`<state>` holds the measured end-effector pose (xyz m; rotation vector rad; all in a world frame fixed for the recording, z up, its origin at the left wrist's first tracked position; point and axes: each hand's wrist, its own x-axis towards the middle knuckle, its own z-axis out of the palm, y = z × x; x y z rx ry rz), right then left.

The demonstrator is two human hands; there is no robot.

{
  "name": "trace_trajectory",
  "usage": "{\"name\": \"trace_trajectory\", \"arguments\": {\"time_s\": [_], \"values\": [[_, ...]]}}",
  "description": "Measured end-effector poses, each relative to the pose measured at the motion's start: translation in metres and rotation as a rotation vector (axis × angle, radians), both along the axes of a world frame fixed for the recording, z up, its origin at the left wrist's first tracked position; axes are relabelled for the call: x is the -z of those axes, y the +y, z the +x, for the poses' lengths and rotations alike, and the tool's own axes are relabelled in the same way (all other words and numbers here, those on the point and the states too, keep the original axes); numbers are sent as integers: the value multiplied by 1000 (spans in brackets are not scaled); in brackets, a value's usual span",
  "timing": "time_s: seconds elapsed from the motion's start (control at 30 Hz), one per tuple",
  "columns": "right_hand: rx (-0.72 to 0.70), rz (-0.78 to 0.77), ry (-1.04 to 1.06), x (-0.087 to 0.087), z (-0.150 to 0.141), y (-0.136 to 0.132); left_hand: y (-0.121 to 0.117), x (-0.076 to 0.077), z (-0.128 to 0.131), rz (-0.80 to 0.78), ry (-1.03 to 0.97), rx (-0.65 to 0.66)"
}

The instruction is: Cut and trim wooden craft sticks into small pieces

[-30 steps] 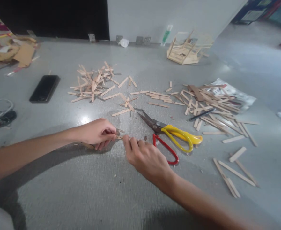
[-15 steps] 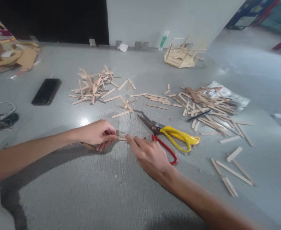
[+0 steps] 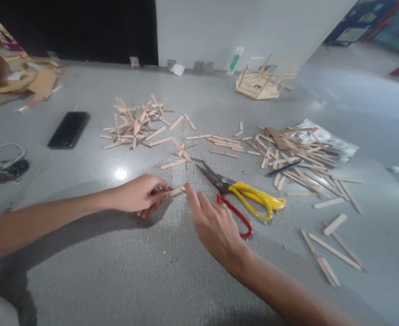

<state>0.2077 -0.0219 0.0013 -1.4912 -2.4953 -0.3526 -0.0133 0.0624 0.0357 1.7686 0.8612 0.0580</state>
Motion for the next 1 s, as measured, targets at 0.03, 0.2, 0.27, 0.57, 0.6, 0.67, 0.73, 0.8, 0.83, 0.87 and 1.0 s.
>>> {"name": "trace_trajectory", "arguments": {"time_s": [0.03, 0.2, 0.27, 0.57, 0.6, 0.67, 0.73, 0.8, 0.83, 0.87, 1.0], "values": [[14, -16, 39, 0, -1, 1, -1, 1, 0, 16, 1, 0], [-68, -9, 57, 2, -4, -1, -6, 2, 2, 136, -17, 6], [-90, 55, 57, 4, -5, -2, -6, 2, 3, 130, -32, -17], [142, -80, 1037, -28, -9, 0, -22, -32, 8, -105, -285, -144], [108, -139, 1136, -35, -10, -1, -26, -37, 8, -134, -295, -140], [93, -208, 1229, -45, -11, -6, -32, -44, 8, -195, -305, -127], [105, -231, 1261, -50, -12, -10, -38, -48, 8, -241, -309, -123], [106, -255, 1273, -52, -13, -14, -42, -50, 8, -263, -313, -130], [99, -261, 1272, -52, -13, -15, -43, -51, 8, -266, -312, -137], [94, -260, 1263, -52, -13, -15, -44, -51, 9, -261, -308, -145], [135, -138, 1083, -45, -6, -10, -38, -46, 9, -153, -236, -177]]}}
